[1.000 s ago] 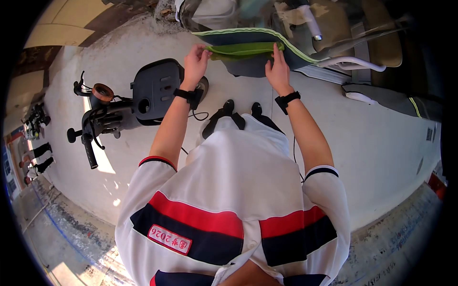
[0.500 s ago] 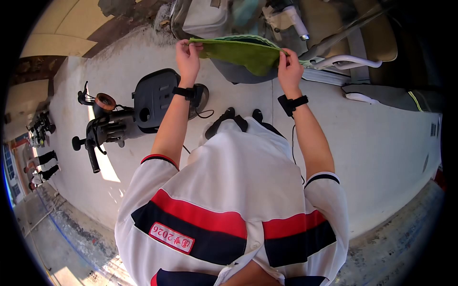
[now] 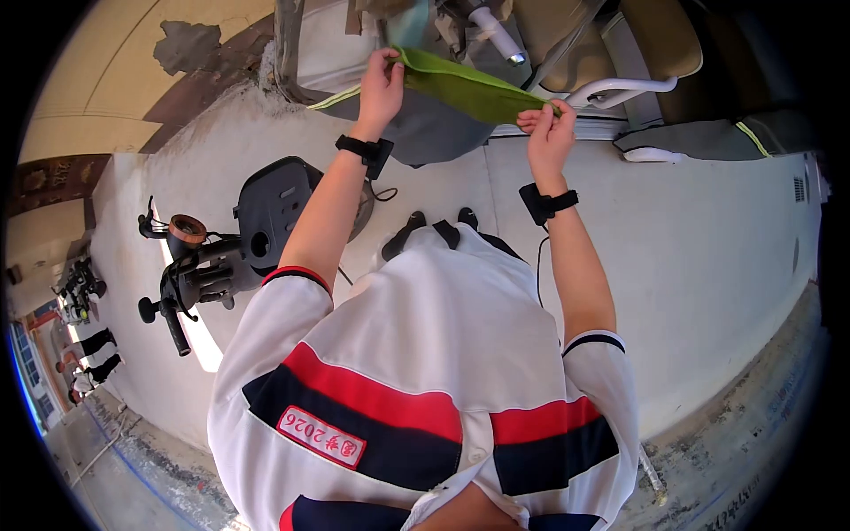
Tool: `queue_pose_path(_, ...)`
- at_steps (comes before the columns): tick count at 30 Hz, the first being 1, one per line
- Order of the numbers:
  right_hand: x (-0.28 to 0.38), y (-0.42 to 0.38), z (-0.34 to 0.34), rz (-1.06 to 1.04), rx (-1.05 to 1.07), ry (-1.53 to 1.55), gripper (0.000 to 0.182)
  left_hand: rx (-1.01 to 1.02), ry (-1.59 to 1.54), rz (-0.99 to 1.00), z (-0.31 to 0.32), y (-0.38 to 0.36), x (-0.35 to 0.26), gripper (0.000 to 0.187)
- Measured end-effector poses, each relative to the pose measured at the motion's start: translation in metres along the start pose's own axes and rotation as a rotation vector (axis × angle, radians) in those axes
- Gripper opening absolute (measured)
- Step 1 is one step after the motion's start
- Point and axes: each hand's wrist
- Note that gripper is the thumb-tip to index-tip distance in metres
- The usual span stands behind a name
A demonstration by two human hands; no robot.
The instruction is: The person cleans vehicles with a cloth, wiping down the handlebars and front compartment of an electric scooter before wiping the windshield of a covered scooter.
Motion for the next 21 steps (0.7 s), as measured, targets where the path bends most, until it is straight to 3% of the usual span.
queue_pose_path(8,0.003,-0.004,-0.014,-0.052,-0.030,-0.059,0.016,0.183,-0.093,0.036,0.045,0.000,-0.029,0.018)
queue_pose_path(13,0.001,0.000,-0.016,-0.079,-0.030,-0.036,0.016,0.442,-0.046,0.178,0.067,-0.014,-0.052,0.019)
queue_pose_path(16,0.004,0.001,-0.015,-0.082,-0.013,-0.021,0.017,0.429,0.107,0.276,0.071,-0.015,-0.066,0.019)
queue_pose_path(21,0.009,0.006,-0.012,-0.115,0.016,0.025,0.017,0.138,-0.041,0.167,0.056,0.000,-0.073,0.017)
Point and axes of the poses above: each hand's wrist, its own y-axis towards the middle knuckle, its own z-axis out of the palm, x = y × z, and after that the axes turned 11 degrees about x, right-handed
